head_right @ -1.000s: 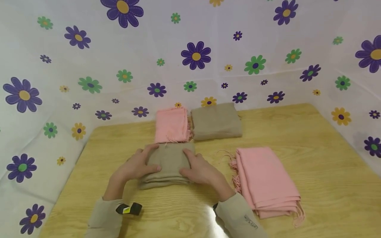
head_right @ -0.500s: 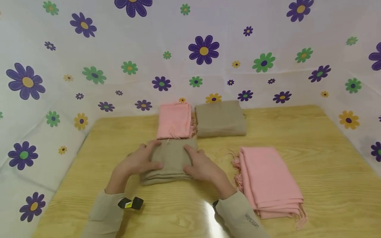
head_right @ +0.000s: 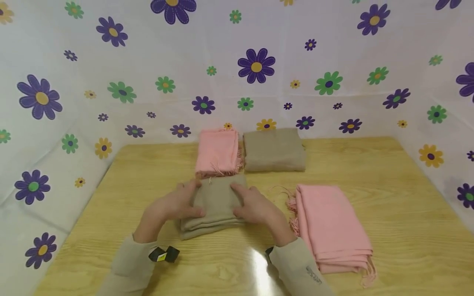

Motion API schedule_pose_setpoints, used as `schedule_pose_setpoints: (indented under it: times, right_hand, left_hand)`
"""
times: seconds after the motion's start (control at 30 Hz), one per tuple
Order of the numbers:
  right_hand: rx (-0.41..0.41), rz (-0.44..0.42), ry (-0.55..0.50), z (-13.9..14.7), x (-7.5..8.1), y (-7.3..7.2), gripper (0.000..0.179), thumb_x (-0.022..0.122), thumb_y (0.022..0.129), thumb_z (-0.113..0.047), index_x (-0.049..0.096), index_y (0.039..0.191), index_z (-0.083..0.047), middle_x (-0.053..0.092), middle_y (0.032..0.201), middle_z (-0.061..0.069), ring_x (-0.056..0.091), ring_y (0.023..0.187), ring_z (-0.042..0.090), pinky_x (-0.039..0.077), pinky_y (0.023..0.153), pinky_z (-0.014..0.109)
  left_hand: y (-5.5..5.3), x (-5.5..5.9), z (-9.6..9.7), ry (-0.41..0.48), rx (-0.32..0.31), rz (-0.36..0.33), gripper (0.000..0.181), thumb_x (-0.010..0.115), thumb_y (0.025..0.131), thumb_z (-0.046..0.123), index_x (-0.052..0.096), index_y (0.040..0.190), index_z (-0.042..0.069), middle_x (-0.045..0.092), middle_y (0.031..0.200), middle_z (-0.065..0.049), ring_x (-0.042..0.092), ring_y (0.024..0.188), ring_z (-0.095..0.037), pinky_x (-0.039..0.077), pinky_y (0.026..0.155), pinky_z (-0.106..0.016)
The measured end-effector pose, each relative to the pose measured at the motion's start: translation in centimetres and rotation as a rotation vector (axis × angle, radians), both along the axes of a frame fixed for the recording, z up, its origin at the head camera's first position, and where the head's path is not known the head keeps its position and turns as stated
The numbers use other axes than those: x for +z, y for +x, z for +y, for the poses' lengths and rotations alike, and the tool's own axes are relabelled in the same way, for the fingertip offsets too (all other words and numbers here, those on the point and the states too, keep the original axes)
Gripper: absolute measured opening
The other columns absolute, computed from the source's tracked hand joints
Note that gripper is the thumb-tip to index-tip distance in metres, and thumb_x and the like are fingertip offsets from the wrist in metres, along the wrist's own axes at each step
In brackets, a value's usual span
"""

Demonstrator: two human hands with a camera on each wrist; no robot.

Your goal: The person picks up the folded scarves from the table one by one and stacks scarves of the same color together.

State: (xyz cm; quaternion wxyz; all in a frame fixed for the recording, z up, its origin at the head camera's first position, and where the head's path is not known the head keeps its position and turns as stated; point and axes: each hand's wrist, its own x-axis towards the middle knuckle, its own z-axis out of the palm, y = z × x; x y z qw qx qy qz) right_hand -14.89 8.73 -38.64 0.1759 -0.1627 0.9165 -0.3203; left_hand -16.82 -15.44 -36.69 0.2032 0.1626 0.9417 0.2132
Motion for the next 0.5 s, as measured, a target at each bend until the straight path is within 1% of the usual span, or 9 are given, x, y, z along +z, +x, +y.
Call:
schedule_pose_setpoints:
  times: [0.13, 0.2, 0.27, 0.33, 0.4, 0.43, 0.5]
  right_hand:
    - [-0.004, 0.001, 0.009, 0.4, 0.1, -0.2, 0.069, 0.067, 0.094, -0.016, 0.035, 0.155, -0.016, 0.047, 0.137, 0.03, 0.053, 0.11, 0.029, 0.046, 0.086, 0.043]
    - [-0.008, -0.001, 0.011, 0.5, 0.2, -0.2, 0.069, 0.067, 0.093, -0.016, 0.036, 0.155, -0.017, 0.047, 0.136, 0.03, 0.053, 0.106, 0.028, 0.046, 0.084, 0.042]
    - [-0.02, 0.02, 0.025, 0.4, 0.3, 0.0, 0.069, 0.069, 0.092, -0.017, 0.039, 0.154, -0.017, 0.045, 0.134, 0.029, 0.055, 0.097, 0.027, 0.047, 0.078, 0.04]
    - [-0.041, 0.073, 0.063, 0.2, 0.5, 0.4, 0.065, 0.071, 0.091, -0.019, 0.044, 0.15, -0.017, 0.045, 0.131, 0.028, 0.054, 0.092, 0.027, 0.047, 0.071, 0.039]
    - [-0.059, 0.141, 0.114, -0.1, 0.9, 0.9, 0.059, 0.073, 0.09, -0.021, 0.05, 0.145, -0.017, 0.044, 0.126, 0.027, 0.054, 0.087, 0.028, 0.047, 0.064, 0.039]
    - [-0.065, 0.175, 0.137, -0.3, 1.0, 1.2, 0.056, 0.074, 0.09, -0.022, 0.052, 0.141, -0.016, 0.046, 0.123, 0.026, 0.054, 0.085, 0.028, 0.047, 0.061, 0.039]
    - [-0.071, 0.219, 0.179, -0.7, 1.4, 1.7, 0.05, 0.074, 0.09, -0.024, 0.054, 0.136, -0.014, 0.049, 0.118, 0.025, 0.055, 0.081, 0.028, 0.047, 0.058, 0.038]
  left_hand:
    - [0.2, 0.2, 0.4, -0.039, 0.012, -0.012, 0.085, 0.079, 0.086, 0.031, 0.031, 0.148, -0.001, 0.04, 0.146, -0.027, 0.038, 0.134, -0.044, 0.038, 0.105, -0.056]
    - [0.1, 0.2, 0.3, -0.048, 0.034, -0.002, 0.088, 0.078, 0.086, 0.034, 0.028, 0.152, 0.003, 0.037, 0.146, -0.031, 0.043, 0.129, -0.048, 0.041, 0.101, -0.058]
    - [-0.1, 0.1, -0.1, -0.058, 0.06, 0.035, 0.088, 0.075, 0.088, 0.038, 0.026, 0.154, 0.007, 0.031, 0.148, -0.035, 0.042, 0.127, -0.053, 0.042, 0.098, -0.062]
    - [-0.6, 0.0, -0.6, -0.026, 0.063, 0.08, 0.086, 0.073, 0.089, 0.038, 0.026, 0.155, 0.011, 0.026, 0.148, -0.038, 0.04, 0.127, -0.058, 0.042, 0.095, -0.067]
    - [-1.3, -0.1, -1.0, 0.02, 0.03, 0.121, 0.08, 0.072, 0.091, 0.036, 0.029, 0.155, 0.013, 0.026, 0.15, -0.037, 0.038, 0.129, -0.059, 0.04, 0.096, -0.068]
    - [-1.5, -0.2, -1.1, 0.04, -0.004, 0.129, 0.077, 0.071, 0.091, 0.034, 0.032, 0.154, 0.013, 0.029, 0.15, -0.035, 0.037, 0.13, -0.056, 0.039, 0.098, -0.068]
    - [-2.0, -0.5, -1.2, 0.082, -0.077, 0.123, 0.072, 0.071, 0.092, 0.031, 0.037, 0.152, 0.012, 0.036, 0.148, -0.031, 0.039, 0.13, -0.051, 0.038, 0.1, -0.065]
